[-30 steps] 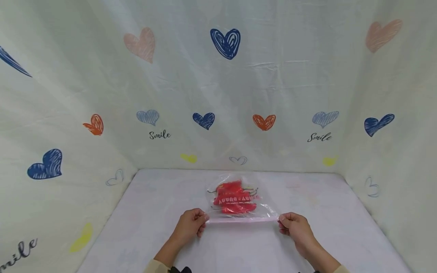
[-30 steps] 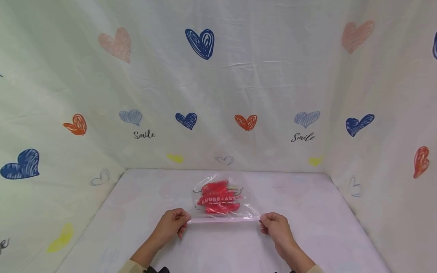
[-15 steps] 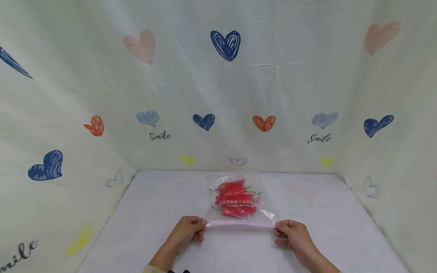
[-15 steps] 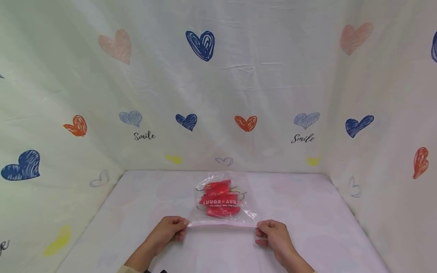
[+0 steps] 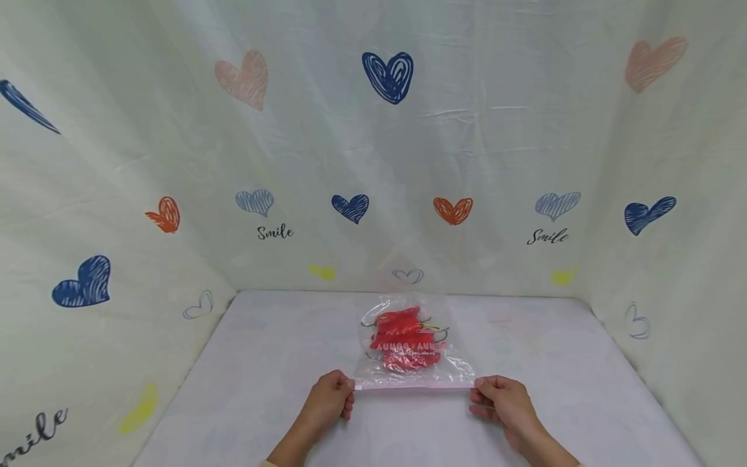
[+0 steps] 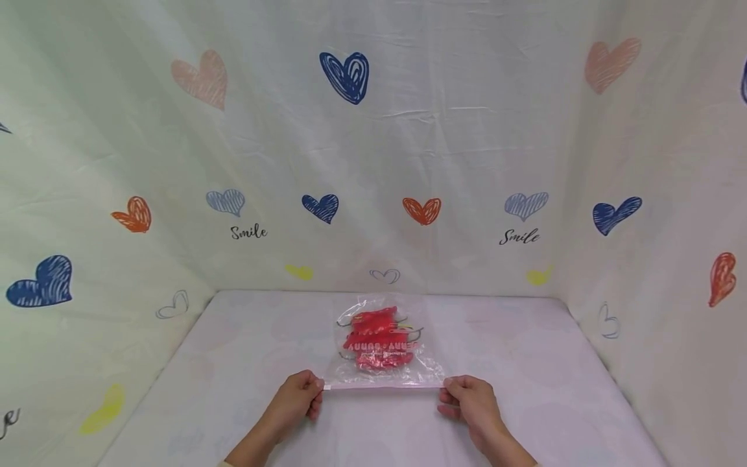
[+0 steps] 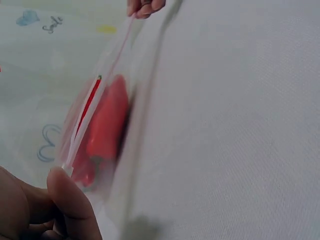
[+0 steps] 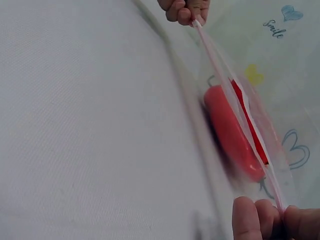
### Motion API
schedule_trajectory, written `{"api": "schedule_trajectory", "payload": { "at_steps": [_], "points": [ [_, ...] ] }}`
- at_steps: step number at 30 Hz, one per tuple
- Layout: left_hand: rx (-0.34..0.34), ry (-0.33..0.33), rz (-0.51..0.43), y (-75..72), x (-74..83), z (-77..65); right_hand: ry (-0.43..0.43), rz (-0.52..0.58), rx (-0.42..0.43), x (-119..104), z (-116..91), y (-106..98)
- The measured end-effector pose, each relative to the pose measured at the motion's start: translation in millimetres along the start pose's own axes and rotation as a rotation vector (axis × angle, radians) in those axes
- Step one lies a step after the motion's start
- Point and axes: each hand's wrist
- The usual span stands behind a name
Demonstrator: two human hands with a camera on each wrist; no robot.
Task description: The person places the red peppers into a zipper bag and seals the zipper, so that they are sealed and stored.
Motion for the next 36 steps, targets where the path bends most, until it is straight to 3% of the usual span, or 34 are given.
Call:
{"api": "schedule_trajectory", "payload": {
  "at_steps": [4,7,9,15,19,23,30,36],
  "points": [
    [0.066,0.008,0.151,6.4,1.0,2.5,-0.017,0.000,0.000,-1,1,1],
    [0.083,0.010,0.207,8.4,4.0,1.7,-0.045,0.010,-0.002,-1,3,2],
    [0.056,0.015,0.165,7.2,4.8,0.8,-0.056,0.025,0.000,-1,4,3],
    [-0.123,-0.011,-0.121,3.5,-0.1,-1.6,-0.045,0.059,0.003,-1,3,-3],
    [-0.209,-0.051,-0.206,4.4,-0.6,-3.3,-0.038,0.074,-0.014,-1,4,-5],
    [-0.223,-0.043,-0.243,3.5,-0.3,-1.4,-0.043,0.091,-0.027,-1,6,-8],
    [-0.196,0.044,-0.216,6.2,3.2,1.7,-0.038,0.132,-0.015,-3,12,-12],
    [-0.195,0.058,-0.261,7.3,5.6,2.9,-0.001,0.301,-0.016,2,7,0]
  ]
}}
Point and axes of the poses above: each hand's wrist, its own z-axis towards the middle knuckle, its own y-axis out of the palm, x = y × z, and after that the axes turned 13 degrees about -x, right-handed
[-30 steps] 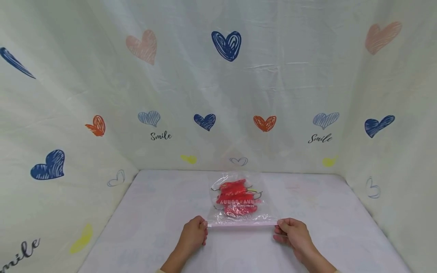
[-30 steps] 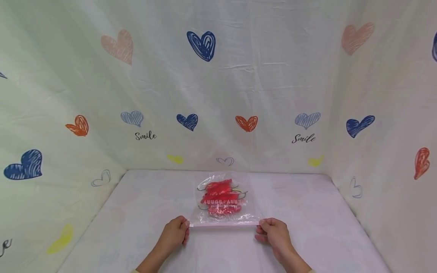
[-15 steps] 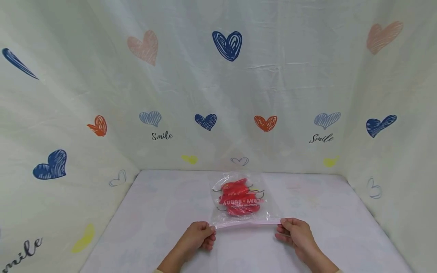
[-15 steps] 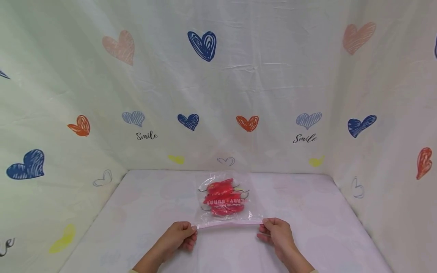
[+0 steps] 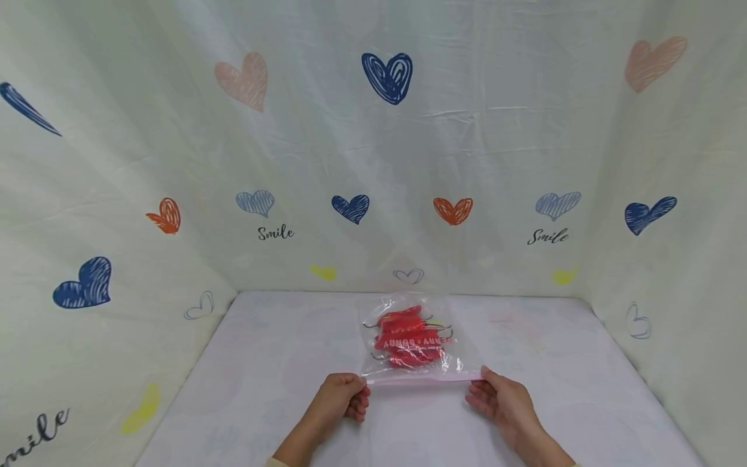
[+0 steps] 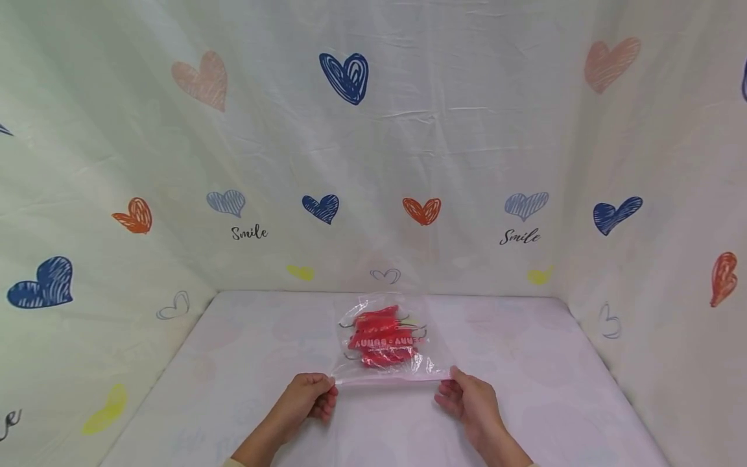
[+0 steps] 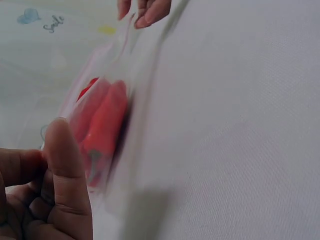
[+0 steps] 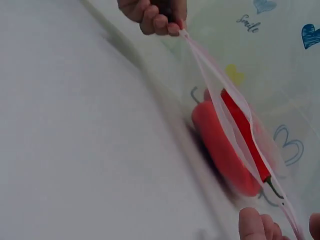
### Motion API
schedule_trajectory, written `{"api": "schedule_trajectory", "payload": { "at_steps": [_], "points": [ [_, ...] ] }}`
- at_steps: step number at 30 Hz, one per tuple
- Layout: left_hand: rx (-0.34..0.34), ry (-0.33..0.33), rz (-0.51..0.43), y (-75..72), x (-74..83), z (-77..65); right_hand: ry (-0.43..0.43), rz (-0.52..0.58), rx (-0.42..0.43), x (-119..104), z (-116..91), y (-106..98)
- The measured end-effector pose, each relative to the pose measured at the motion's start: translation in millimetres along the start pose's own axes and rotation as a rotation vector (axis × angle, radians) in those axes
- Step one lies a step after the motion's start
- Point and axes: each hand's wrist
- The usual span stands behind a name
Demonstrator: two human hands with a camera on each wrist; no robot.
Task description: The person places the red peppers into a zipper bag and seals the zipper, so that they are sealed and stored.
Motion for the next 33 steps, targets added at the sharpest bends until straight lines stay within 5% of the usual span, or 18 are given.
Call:
{"api": "schedule_trajectory", "payload": {
  "at_steps": [4,9,13,20,26,33],
  "points": [
    [-0.007,-0.016,-0.018,-0.6,2.1,-1.1,0.044,0.087,-0.052,13,-11,19],
    [-0.015,-0.027,-0.027,-2.8,3.8,-1.0,0.119,0.113,-0.248,24,-20,53],
    [-0.021,-0.027,-0.032,-4.2,3.8,-0.2,0.147,0.108,-0.396,31,-19,83],
    [-0.030,0.000,-0.042,-4.5,2.1,1.0,0.165,0.140,-0.520,43,-11,128],
    [-0.031,0.005,-0.016,-3.7,0.8,0.5,0.171,0.182,-0.541,49,-5,149],
    [-0.033,0.001,0.012,-3.3,1.2,-0.8,0.164,0.133,-0.474,53,0,159]
  ]
}}
Point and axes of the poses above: each hand's wrist, its own z-axis towards the middle knuckle, its own y-axis out of the palm, x = y × z, and after that the axes turned 13 degrees about -x, right-handed
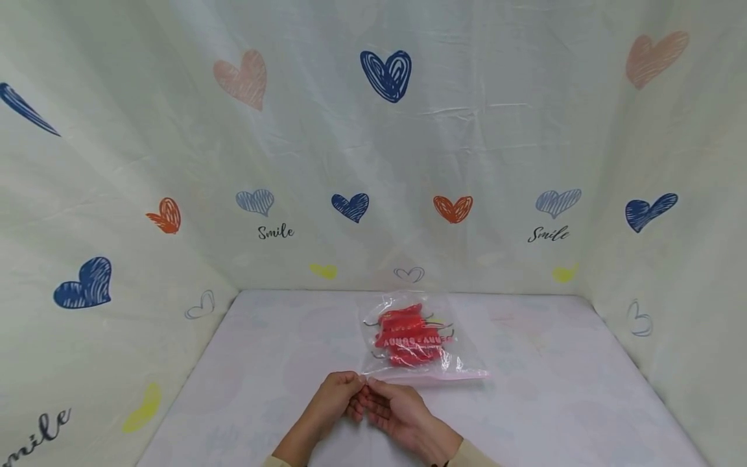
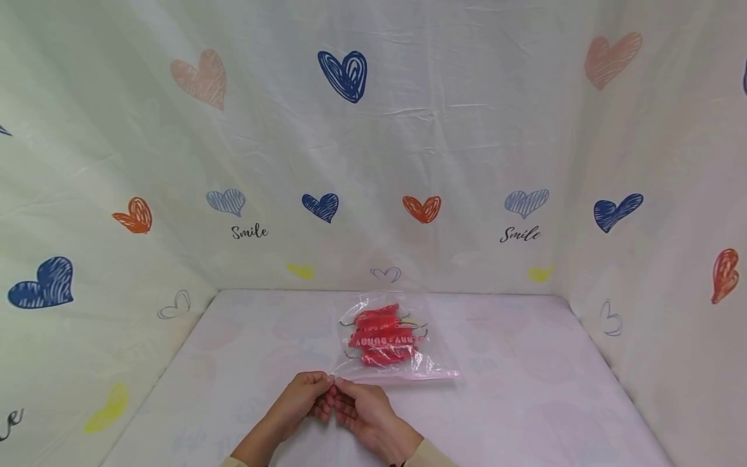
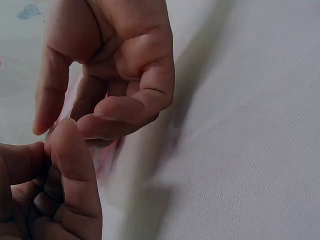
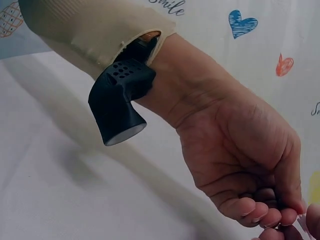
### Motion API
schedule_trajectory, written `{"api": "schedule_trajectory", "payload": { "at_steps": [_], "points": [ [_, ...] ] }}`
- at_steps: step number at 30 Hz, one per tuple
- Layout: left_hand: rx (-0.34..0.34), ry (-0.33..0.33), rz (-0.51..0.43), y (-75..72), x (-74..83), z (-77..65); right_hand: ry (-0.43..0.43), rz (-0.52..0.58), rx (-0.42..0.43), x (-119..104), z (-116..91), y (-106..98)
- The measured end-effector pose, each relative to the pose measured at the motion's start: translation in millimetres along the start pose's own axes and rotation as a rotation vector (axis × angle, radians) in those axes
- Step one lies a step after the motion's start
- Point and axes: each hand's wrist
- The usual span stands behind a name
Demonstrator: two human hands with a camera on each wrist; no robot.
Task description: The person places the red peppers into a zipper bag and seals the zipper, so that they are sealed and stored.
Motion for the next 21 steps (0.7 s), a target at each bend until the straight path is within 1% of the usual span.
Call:
{"api": "schedule_trajectory", "payload": {
  "at_steps": [3,11,17,21],
  "points": [
    [0.003,0.001,0.010,0.4,-0.4,-1.1,0.001,-0.005,0.037,0.7,1.6,0.7],
    [0.030,0.021,0.014,1.9,-2.6,-1.6,-0.037,-0.008,0.116,3.2,5.1,1.4],
    [0.069,0.022,0.013,0.3,-5.4,-1.8,-0.042,0.005,0.144,2.1,4.0,0.3],
    [0.088,0.026,0.003,-1.2,-7.1,-1.0,-0.048,0.017,0.146,1.1,3.7,-1.1]
  ]
}}
Point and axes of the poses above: each hand's wrist, its own z-axis towards the middle knuckle, its own y-axis out of the palm, x = y × z, and after that the axes turned 13 degrees about -x, right-handed
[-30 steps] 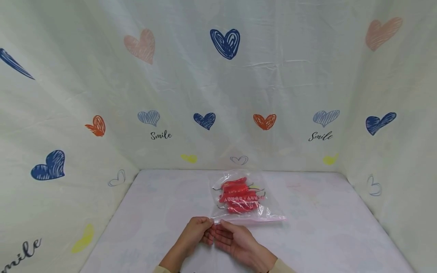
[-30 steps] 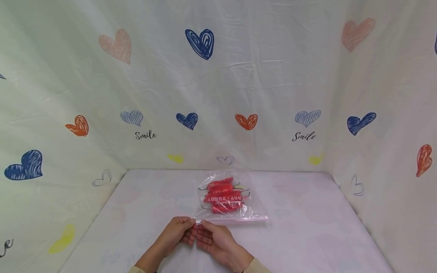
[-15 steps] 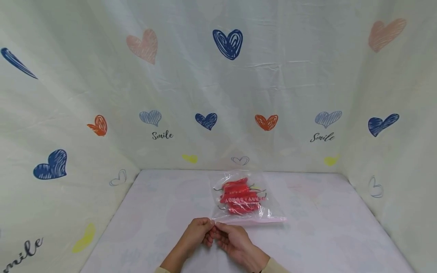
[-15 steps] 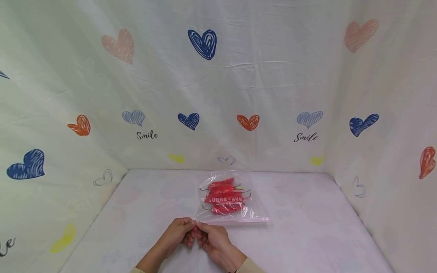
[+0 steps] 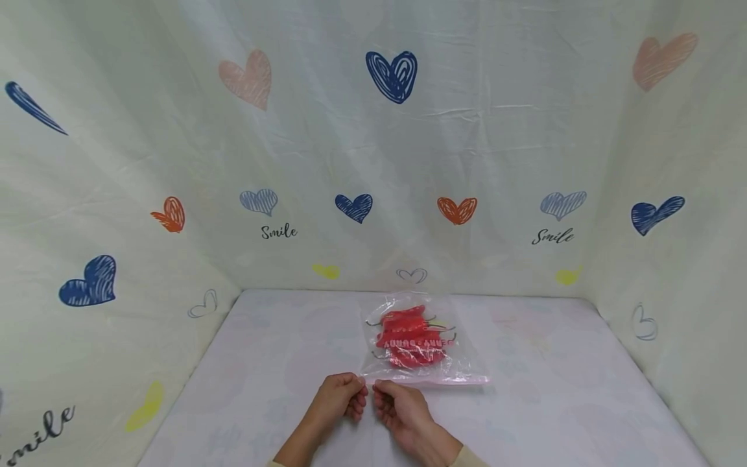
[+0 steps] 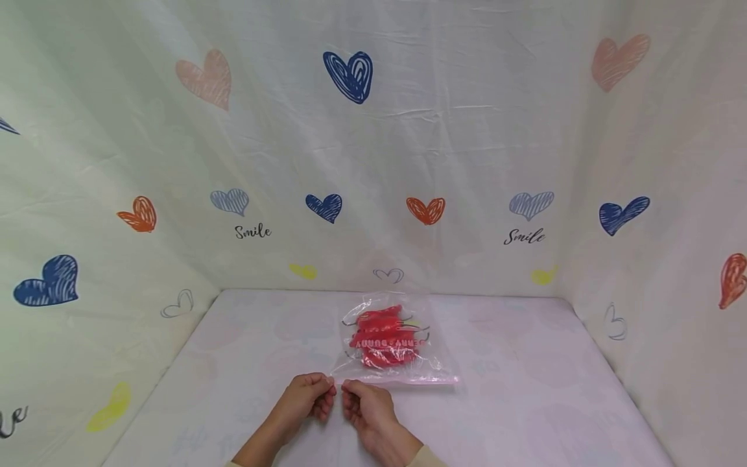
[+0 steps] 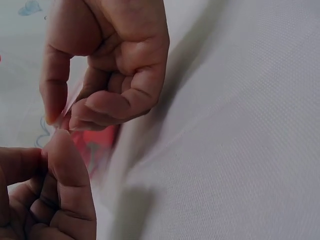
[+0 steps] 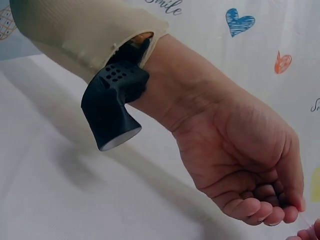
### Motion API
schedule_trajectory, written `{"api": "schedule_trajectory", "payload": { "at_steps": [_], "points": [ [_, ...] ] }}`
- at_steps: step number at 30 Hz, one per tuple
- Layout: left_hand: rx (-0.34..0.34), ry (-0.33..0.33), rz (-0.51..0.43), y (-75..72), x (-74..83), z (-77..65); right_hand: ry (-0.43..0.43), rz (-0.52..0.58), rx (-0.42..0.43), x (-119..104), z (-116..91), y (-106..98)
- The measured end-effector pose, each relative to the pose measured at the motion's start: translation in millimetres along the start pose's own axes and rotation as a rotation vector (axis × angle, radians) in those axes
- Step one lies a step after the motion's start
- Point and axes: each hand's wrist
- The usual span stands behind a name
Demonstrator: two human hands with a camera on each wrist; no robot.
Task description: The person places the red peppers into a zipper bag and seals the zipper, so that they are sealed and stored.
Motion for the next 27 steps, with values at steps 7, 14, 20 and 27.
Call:
{"api": "schedule_trajectory", "payload": {
  "at_steps": [7,14,20,27],
  "points": [
    [0.037,0.002,-0.019,2.0,2.4,1.3,0.032,0.077,-0.046,-1,4,-2],
    [0.043,0.022,-0.005,4.1,2.1,1.9,0.020,0.071,-0.065,-2,5,-6],
    [0.057,0.029,-0.017,5.3,1.0,3.0,0.017,0.071,-0.080,-4,3,-8],
    [0.063,0.018,-0.014,5.4,1.5,3.3,0.001,0.061,-0.086,-5,2,-11]
  ]
}}
Point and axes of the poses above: each hand's wrist, its own z-axis towards the middle knuckle, its own y-axis out of the palm, x = y × z, and after that the axes turned 13 degrees about -x, right-handed
